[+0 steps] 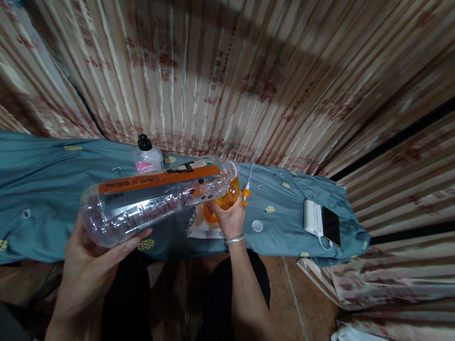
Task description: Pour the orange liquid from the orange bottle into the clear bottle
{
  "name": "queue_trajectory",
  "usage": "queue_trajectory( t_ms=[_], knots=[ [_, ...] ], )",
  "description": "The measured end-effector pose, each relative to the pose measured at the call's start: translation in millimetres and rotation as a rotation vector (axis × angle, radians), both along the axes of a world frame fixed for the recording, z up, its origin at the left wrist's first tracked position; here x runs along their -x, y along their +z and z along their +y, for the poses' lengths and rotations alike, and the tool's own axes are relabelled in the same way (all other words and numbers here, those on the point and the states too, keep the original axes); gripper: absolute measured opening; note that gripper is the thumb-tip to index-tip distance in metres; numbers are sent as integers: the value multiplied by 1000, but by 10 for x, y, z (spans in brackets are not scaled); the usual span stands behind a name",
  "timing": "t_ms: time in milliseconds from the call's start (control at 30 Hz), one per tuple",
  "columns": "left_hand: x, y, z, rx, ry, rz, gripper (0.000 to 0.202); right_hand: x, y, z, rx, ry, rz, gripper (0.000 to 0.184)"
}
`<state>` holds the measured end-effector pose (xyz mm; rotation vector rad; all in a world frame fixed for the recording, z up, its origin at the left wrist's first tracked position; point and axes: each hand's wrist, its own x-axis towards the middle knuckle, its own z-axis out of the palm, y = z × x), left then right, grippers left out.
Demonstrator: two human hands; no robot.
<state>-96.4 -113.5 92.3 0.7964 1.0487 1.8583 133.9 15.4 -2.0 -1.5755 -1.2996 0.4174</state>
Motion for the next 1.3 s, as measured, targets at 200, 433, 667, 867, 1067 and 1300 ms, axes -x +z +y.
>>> queue_trajectory(
  t_ms=[200, 433, 667, 867, 1067, 1300],
  knots=[
    [-2, -2, -4, -13, 0, -3, 87, 0, 15, -9, -22, 20, 2, 72],
    [-12, -7, -6, -19, 7, -14, 86, 5, 37, -13, -23, 22, -7, 72],
    [-1, -8, -3, -27, -6, -6, 86, 7, 28, -12, -22, 29, 34, 72],
    [3, -14, -7, -13, -7, 0, 86, -7, 21, -14, -4, 24, 32, 73],
    [10, -18, -7, -11, -10, -1, 88, -14, 31, -17, 18, 38, 38, 76],
    [14, -19, -11, -16, -10, -5, 84, -28, 96, -56, 64, 61, 29, 83]
  ],
)
